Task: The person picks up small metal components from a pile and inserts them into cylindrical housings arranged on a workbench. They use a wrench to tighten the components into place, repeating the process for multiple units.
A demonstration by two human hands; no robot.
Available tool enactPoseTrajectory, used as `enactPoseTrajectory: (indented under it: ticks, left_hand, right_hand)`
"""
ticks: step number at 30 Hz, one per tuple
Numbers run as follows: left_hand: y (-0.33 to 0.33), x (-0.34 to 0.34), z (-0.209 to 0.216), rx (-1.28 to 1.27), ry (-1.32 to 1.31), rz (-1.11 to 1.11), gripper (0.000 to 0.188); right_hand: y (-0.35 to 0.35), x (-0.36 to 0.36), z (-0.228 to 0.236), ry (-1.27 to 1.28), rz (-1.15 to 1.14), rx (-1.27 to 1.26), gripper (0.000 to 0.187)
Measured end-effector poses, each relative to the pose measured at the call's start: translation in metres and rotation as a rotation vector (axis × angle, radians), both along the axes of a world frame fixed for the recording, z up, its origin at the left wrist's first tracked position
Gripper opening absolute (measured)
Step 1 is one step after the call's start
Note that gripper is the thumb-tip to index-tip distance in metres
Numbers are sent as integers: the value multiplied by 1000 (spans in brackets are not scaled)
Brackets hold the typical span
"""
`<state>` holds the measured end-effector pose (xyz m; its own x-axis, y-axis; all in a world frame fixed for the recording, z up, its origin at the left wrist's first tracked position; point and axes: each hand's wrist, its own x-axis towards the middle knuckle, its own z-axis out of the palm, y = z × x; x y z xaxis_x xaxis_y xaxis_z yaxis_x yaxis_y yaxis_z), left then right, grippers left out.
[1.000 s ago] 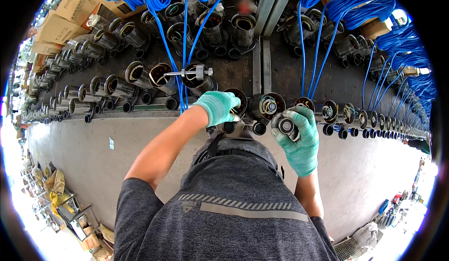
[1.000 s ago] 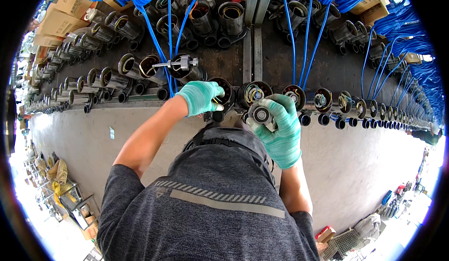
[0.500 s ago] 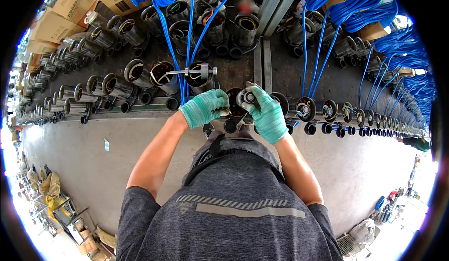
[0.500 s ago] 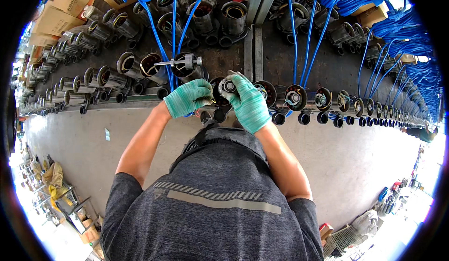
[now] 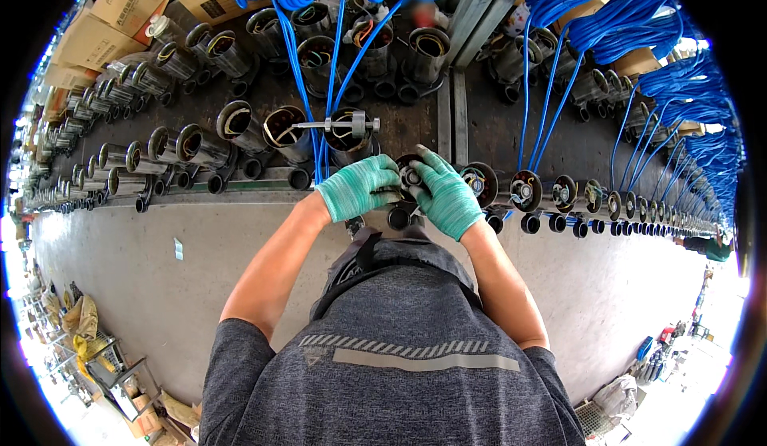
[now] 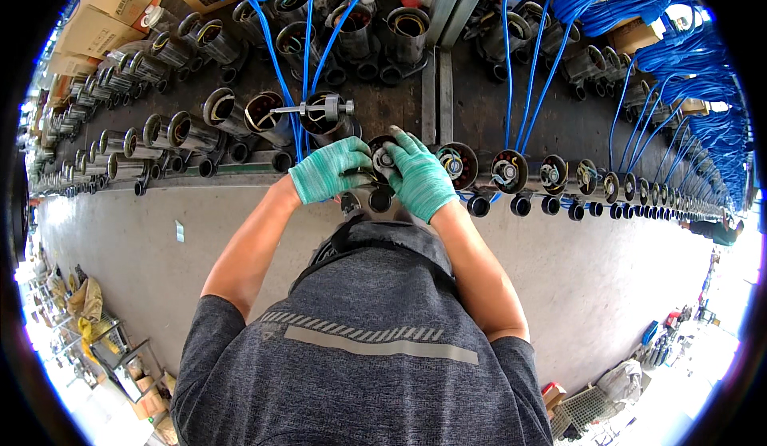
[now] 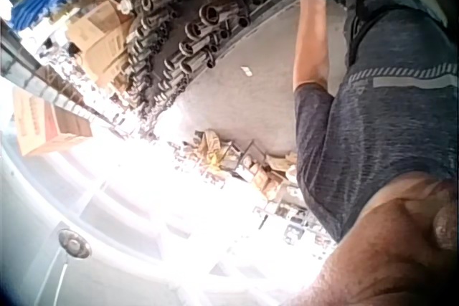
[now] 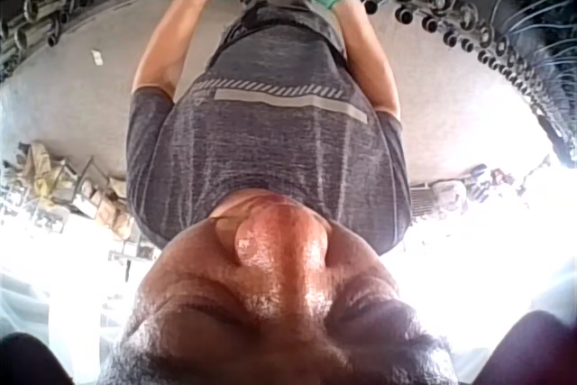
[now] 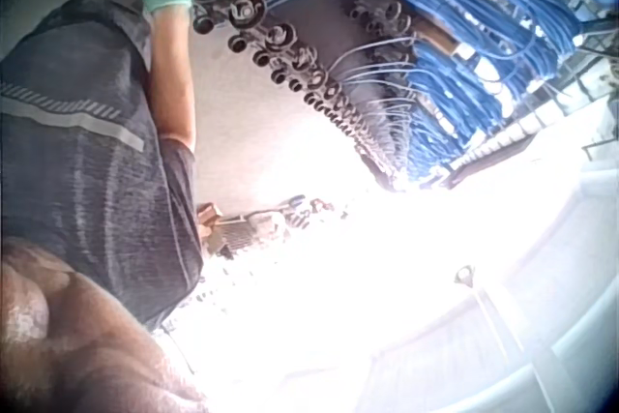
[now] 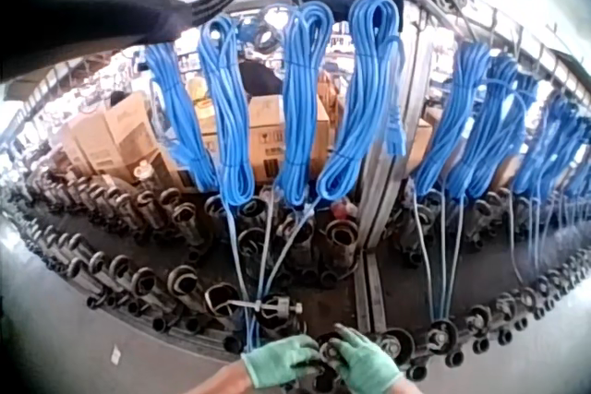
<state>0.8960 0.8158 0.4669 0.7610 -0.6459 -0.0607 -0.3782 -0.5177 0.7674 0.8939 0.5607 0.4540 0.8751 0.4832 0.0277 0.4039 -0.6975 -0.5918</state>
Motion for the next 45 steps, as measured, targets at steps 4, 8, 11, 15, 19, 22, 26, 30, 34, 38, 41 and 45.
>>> enactPoseTrajectory:
  ticks: [4, 8, 11, 15, 19, 22, 26, 30, 34, 38, 41, 45]
  left_hand:
    - [3, 0, -17, -16, -32, -15, 40]
    - [-1, -8, -17, -120, -148, 37, 50]
    - [2, -26, -21, -298, -47, 323, 48]
    - [23, -48, -76, -8, -45, 608, 36]
    - [25, -59, -118, 256, -117, 463, 38]
    - [26, -46, -125, 336, -61, 425, 42]
    - [11, -39, -102, 527, 138, 286, 38]
    - [8, -51, -120, 471, 159, 404, 41]
    - [40, -87, -121, 423, 98, 337, 32]
    - [50, -105, -125, 493, 118, 197, 26]
    - [51, -108, -115, 490, 132, 193, 24]
    - [64, -123, -109, 336, -39, 302, 30]
  right_hand:
    - [4, 6, 4, 81, -33, -70, 37]
    - [16, 8, 13, -77, -50, 54, 34]
    - [39, 32, 35, -106, -80, 166, 28]
    - [79, 79, 30, 110, -50, 133, 39]
    - [90, 110, -8, 272, 63, 127, 37]
    - [100, 109, -1, 189, 48, 19, 33]
    - [106, 100, 28, 506, -140, 355, 20]
    - [95, 82, 70, 431, -141, 705, 19]
    - [62, 62, 115, 224, -156, 751, 20]
    - [38, 42, 138, 206, -238, 676, 18]
    - [32, 30, 132, 155, -243, 622, 19]
    - [25, 16, 129, 131, -290, 416, 21]
